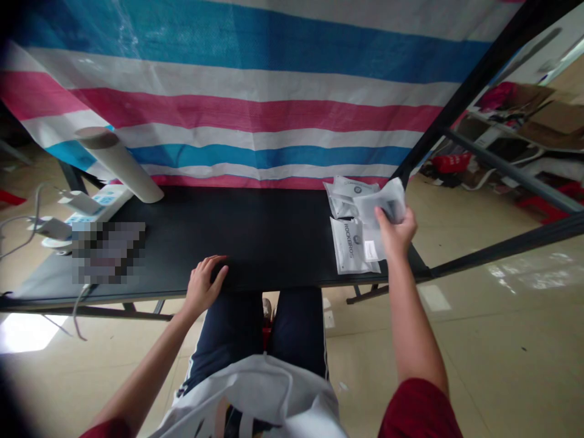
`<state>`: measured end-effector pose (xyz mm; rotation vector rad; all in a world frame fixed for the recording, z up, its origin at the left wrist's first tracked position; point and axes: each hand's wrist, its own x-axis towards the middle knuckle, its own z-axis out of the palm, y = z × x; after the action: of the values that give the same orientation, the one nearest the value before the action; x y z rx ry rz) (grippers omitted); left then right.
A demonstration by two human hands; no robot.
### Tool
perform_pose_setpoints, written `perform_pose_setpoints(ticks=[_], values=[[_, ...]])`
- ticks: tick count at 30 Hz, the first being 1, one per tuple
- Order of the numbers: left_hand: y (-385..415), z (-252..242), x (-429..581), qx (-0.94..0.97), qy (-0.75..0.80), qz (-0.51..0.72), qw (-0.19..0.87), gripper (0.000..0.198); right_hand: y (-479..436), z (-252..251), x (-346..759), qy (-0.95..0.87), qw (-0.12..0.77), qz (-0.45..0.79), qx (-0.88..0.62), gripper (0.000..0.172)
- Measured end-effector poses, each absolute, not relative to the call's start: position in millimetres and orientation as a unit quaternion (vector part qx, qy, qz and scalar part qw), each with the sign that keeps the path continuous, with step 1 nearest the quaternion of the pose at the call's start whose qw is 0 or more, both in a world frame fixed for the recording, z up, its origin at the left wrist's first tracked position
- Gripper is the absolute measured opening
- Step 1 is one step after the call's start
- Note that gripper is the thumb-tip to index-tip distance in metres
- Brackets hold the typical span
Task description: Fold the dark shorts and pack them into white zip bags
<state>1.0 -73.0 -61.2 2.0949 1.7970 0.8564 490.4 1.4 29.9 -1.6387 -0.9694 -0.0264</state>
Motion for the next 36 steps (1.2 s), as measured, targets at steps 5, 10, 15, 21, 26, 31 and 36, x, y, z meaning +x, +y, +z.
perform_pose_setpoints(ticks=[5, 10, 15, 21, 26, 31, 36], values=[[-57.3, -57.0, -0.7, 0.672, 0.601, 0.37, 0.225, 0.041, 2.0, -0.9, 383.5, -0.367, 0.609, 0.352, -0.608, 0.042], [-35.0, -34.1, 11.7, 0.689, 0.573, 0.387, 0.218, 0.041, -10.2, -39.4, 286.4, -0.365, 0.518, 0.546, -0.548, 0.037], [-1.9, -6.5, 41.4, 0.722, 0.537, 0.392, 0.194, 0.041, -13.5, -52.8, 241.8, -0.4, 0.441, 0.622, -0.509, 0.036], [46.2, -1.3, 84.2, 0.748, 0.536, 0.346, 0.183, 0.036, -8.1, -64.2, 236.5, -0.484, 0.399, 0.591, -0.507, 0.033], [60.1, -12.5, 101.9, 0.8, 0.554, 0.152, 0.174, 0.035, 3.5, -71.7, 246.1, -0.519, 0.368, 0.553, -0.538, 0.032], [56.3, -16.6, 102.4, 0.806, 0.559, 0.112, 0.159, 0.028, 21.6, -69.8, 248.4, -0.491, 0.391, 0.524, -0.576, 0.035], [52.6, -14.7, 101.6, 0.8, 0.571, 0.118, 0.144, 0.027, 36.9, -67.3, 244.3, -0.527, 0.409, 0.477, -0.573, 0.039]])
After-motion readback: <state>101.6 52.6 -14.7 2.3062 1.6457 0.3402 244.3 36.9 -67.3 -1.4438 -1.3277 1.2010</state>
